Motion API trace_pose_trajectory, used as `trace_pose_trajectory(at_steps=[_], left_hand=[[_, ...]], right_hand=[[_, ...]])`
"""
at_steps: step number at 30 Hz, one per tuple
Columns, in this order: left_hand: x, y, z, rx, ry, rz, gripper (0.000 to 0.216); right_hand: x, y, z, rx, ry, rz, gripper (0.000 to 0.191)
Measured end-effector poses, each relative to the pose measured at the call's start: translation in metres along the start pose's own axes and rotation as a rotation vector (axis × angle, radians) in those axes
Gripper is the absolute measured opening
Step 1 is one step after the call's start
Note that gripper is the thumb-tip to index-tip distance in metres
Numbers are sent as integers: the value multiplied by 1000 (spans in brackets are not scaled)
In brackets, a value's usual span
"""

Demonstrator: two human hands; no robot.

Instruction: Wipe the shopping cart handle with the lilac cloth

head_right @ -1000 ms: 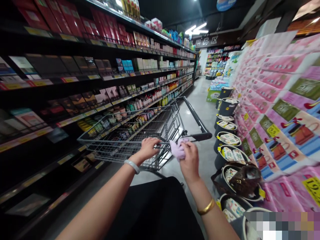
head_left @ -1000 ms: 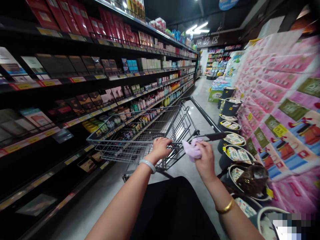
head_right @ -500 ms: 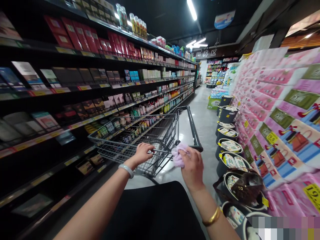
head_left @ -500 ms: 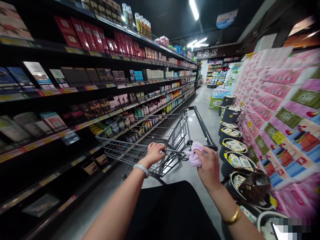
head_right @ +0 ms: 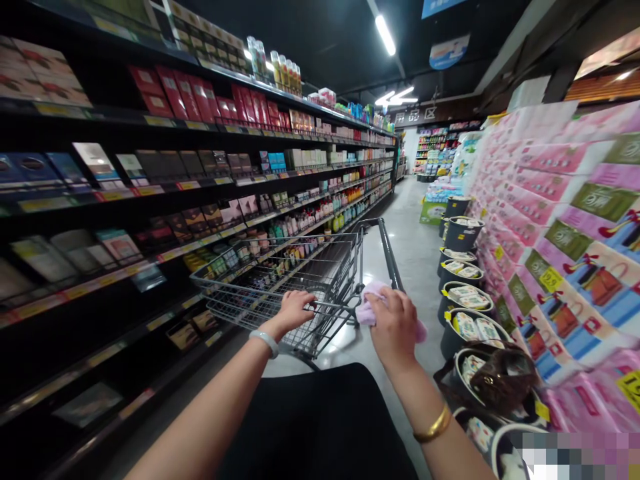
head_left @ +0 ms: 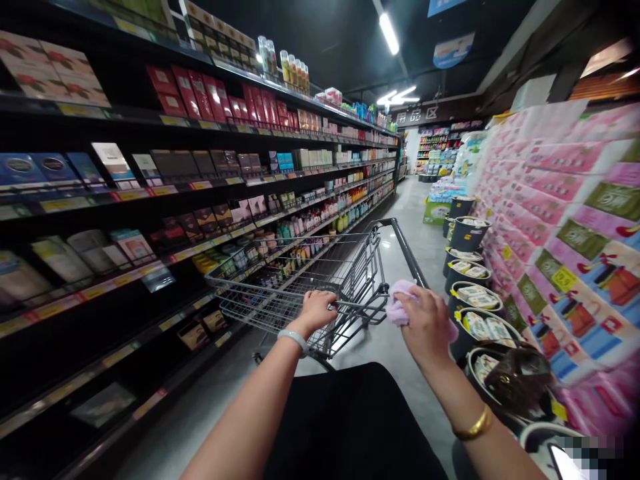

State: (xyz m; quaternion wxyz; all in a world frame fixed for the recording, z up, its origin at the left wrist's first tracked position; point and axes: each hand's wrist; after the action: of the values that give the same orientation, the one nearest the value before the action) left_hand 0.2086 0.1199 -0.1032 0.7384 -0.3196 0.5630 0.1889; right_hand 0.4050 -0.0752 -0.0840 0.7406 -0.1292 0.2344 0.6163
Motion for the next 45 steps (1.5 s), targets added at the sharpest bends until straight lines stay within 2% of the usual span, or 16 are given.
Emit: trace_pose_trajectory(at_steps=[4, 7, 13, 16, 19, 24, 29, 39, 42, 45], left_hand=[[5, -9, -1, -15, -14, 19, 22], [8, -16, 0, -17, -27, 23, 21], [10, -21, -1, -5, -38, 12, 18], [10, -20, -3, 18, -44, 3, 18], [11, -18, -4, 42, -55, -6, 17], [10, -19, -3, 16, -50, -19, 19], [7, -26, -4, -3, -30, -2, 20], [3, -42, -4, -55, -5, 62, 22], [6, -46, 0, -60, -12, 69, 23], [8, -46, 5, -35, -3, 42, 27]], right_hand=[[10, 15, -5, 6, 32, -14, 37], [10, 12, -4, -37, 65, -28, 39], [-9, -23, 5, -119, 136, -21, 38], [-18, -41, 8, -77, 112, -34, 37], [-23, -48, 10, -24, 97, -35, 37], [-23, -30, 13, -10, 168, -8, 42], [-13, -13, 15, -18, 193, 24, 46], [11, 9, 29, -138, 283, 48, 41], [21, 10, 34, -207, 284, 25, 39], [28, -2, 37, -292, 277, -5, 37]])
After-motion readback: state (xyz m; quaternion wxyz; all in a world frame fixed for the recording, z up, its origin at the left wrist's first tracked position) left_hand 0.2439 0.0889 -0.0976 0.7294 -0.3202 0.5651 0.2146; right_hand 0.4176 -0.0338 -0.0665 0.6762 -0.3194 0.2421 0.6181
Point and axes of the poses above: each hand's wrist, its own z-axis towards the middle knuckle, its own x-axis out of the palm, y = z × x
